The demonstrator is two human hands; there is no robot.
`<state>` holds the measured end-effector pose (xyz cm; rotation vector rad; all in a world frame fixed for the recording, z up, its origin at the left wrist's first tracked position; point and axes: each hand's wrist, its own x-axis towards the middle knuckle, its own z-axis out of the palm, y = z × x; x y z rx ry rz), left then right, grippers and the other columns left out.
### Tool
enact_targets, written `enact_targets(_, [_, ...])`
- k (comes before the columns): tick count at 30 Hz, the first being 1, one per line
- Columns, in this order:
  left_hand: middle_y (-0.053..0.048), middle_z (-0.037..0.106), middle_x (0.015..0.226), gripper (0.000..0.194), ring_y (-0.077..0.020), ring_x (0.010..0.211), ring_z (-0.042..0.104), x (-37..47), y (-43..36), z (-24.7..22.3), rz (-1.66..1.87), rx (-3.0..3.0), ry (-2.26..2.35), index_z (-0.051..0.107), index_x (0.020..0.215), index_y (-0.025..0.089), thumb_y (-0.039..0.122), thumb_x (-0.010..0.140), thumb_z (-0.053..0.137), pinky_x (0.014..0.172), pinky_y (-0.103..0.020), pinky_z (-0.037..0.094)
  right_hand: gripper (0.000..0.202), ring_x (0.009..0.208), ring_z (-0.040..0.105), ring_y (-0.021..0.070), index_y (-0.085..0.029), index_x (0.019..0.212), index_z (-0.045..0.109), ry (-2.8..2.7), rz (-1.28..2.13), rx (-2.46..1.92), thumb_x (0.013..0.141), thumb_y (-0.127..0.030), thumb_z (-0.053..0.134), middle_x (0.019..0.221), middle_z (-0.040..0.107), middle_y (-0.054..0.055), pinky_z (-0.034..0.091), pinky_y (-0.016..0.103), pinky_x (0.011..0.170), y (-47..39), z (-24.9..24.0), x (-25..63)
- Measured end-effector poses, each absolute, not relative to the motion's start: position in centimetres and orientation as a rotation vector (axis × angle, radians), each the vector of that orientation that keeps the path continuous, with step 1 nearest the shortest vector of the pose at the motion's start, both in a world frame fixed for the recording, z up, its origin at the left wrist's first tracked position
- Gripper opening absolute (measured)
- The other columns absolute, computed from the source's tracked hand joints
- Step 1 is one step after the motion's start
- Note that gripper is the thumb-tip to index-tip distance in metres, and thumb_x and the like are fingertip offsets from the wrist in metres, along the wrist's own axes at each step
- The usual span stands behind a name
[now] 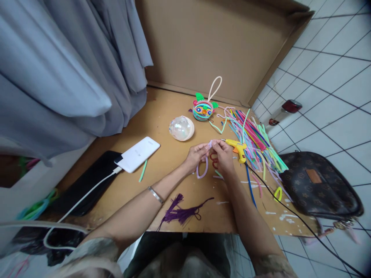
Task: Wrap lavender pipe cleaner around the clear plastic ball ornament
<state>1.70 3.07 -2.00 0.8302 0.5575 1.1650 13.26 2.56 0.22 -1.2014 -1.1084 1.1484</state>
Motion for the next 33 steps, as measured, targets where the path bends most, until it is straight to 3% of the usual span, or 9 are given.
enact_targets(14, [0.007, 0.046, 0.053, 0.053, -0.0020, 0.043, 0.027, 1.72, 3.08, -1.90, 1.158, 0.874, 0.546, 0.057, 0.067, 0.015, 0.060, 0.060, 0.083, 0.045, -0.022, 0.017, 0.031, 0.055, 0.056, 0.0116, -0.020, 0.075, 0.063, -1.078, 1.132, -1.153, 0.067, -0.048, 0.075, 0.061, 0.065, -0.002, 0.043, 0.022, 0.052, 2.75, 0.51, 13.34])
enact_targets(23, [0.006, 0.048, 0.055, 0.052, -0.0027, 0.045, 0.030, 1.71, 3.07, -2.19, 1.150, 0.887, 0.548, 0.060, 0.069, 0.014, 0.059, 0.061, 0.084, 0.046, -0.022, 0.019, 0.031, 0.052, 0.054, 0.0108, -0.020, 0.075, 0.063, -1.046, 1.124, -1.177, 0.063, -0.046, 0.077, 0.057, 0.062, -0.004, 0.042, 0.022, 0.050, 2.84, 0.46, 13.43])
enact_targets(33, [0.006, 0.049, 0.056, 0.053, -0.0028, 0.045, 0.031, 1.61, 3.05, -2.25, 1.159, 0.913, 0.540, 0.065, 0.078, 0.013, 0.058, 0.059, 0.086, 0.047, -0.021, 0.021, 0.032, 0.051, 0.055, 0.0115, -0.020, 0.077, 0.062, -1.061, 1.111, -1.181, 0.067, -0.047, 0.077, 0.055, 0.062, -0.003, 0.043, 0.023, 0.051, 2.94, 0.17, 13.55])
